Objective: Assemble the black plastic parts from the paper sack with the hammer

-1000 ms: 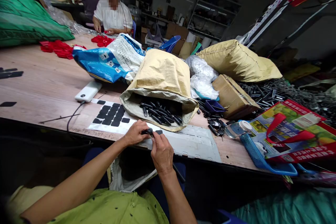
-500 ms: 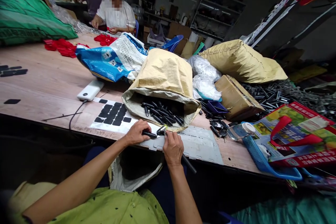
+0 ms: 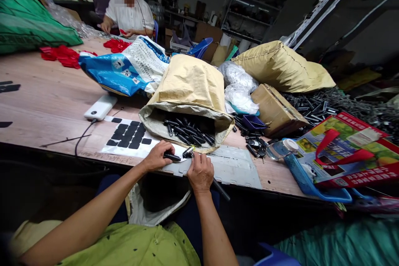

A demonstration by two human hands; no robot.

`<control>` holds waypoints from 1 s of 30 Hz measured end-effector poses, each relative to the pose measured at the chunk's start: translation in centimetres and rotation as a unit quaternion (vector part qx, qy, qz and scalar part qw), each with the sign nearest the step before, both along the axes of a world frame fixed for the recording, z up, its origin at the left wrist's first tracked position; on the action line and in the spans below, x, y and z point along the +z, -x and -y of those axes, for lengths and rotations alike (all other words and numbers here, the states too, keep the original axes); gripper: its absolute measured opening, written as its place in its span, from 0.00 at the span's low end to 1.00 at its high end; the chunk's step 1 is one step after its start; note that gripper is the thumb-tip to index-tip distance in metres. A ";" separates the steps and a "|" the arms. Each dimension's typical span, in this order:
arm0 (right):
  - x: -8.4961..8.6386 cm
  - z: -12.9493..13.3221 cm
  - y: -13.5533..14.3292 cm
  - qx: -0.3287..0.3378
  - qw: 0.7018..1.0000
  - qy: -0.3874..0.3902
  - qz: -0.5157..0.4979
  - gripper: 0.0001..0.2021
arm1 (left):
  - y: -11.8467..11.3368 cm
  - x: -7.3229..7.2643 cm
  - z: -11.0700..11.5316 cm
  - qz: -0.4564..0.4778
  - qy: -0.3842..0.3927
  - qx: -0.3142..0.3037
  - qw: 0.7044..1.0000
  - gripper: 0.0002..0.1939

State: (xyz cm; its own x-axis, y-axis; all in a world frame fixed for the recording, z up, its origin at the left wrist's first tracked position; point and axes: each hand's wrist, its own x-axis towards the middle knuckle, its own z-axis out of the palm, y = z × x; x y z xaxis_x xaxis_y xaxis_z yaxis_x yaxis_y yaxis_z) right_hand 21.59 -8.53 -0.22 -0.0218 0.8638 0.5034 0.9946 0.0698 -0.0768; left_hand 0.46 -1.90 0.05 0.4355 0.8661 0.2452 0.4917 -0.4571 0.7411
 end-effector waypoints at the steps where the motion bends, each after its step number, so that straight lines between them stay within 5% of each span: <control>1: 0.0 0.0 0.0 -0.001 1.000 0.001 0.001 0.12 | 0.0 0.0 0.0 0.000 -0.002 -0.001 1.000 0.09; 6: -0.2 0.0 0.0 -0.005 1.000 0.008 0.003 0.12 | -0.1 1.6 1.7 0.010 -0.028 -0.025 0.999 0.08; 11: -0.3 0.0 0.0 -0.012 1.000 0.010 0.006 0.12 | 0.0 2.5 7.7 -0.019 0.033 -0.146 0.989 0.08; 15: -0.2 0.0 0.1 -0.011 1.000 0.012 0.002 0.12 | 0.0 -1.2 10.7 -0.180 0.126 -0.114 0.969 0.11; 19: -0.2 0.0 0.1 -0.013 1.000 0.013 0.002 0.12 | -0.3 -5.9 11.0 -0.359 0.197 -0.062 0.910 0.13; 22: -0.3 0.0 0.0 -0.014 1.000 0.013 0.001 0.12 | -0.6 -7.1 11.1 -0.420 0.238 -0.082 0.872 0.15; 25: -0.3 0.0 0.1 -0.015 1.000 0.010 -0.001 0.11 | -0.7 -5.2 11.2 -0.409 0.247 -0.118 0.870 0.14; 30: -0.3 0.0 0.1 -0.017 1.000 0.011 -0.001 0.11 | -1.2 2.2 7.1 -0.190 0.225 -0.183 0.938 0.10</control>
State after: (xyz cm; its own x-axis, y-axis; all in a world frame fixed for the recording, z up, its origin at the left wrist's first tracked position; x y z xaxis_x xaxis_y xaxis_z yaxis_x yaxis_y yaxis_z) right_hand 21.47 -8.48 -0.52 0.0086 0.8746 0.4848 0.9962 0.0345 -0.0798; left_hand 1.64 -8.98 2.25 0.7062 0.6196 -0.3426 0.6306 -0.3305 0.7022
